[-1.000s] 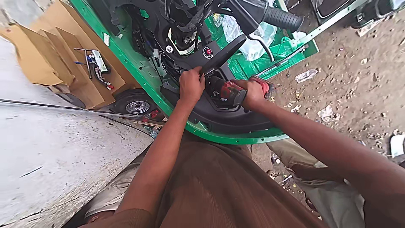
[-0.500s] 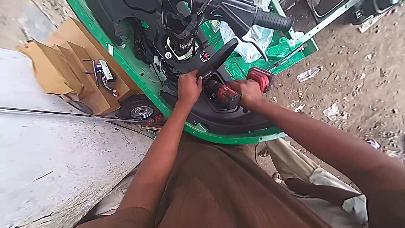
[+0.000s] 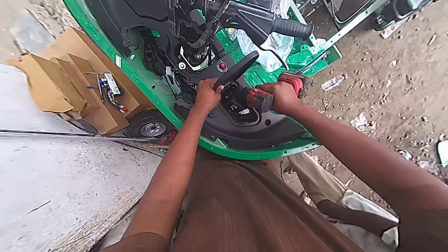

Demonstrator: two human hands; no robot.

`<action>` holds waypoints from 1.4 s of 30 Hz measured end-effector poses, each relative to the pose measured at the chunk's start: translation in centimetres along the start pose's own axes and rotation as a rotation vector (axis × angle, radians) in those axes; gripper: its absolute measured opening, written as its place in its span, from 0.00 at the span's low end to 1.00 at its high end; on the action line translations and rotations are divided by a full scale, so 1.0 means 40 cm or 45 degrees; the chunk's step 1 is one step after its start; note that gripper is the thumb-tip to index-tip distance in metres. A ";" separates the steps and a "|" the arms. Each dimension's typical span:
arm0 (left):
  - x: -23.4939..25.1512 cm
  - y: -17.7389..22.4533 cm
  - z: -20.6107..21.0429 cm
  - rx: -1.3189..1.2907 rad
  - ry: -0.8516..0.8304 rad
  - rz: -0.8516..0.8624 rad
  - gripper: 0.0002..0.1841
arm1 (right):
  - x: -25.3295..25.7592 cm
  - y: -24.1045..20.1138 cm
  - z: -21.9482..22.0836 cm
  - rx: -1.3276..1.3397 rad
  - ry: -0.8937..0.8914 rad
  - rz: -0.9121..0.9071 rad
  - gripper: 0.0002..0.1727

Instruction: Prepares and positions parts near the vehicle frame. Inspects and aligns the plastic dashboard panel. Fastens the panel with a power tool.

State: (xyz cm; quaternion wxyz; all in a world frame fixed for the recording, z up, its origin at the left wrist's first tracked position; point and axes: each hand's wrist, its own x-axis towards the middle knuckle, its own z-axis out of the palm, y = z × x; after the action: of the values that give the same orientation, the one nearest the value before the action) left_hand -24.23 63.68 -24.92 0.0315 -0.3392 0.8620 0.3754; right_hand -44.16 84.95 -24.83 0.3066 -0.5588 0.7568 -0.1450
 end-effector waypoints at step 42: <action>0.002 -0.002 0.000 0.005 -0.008 0.003 0.08 | 0.006 -0.013 0.038 0.019 0.059 -0.026 0.23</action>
State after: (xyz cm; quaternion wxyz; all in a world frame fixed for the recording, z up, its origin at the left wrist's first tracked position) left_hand -24.24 63.59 -25.01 0.0343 -0.3369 0.8630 0.3750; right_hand -42.86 84.73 -25.78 0.2915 -0.5605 0.7570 -0.1667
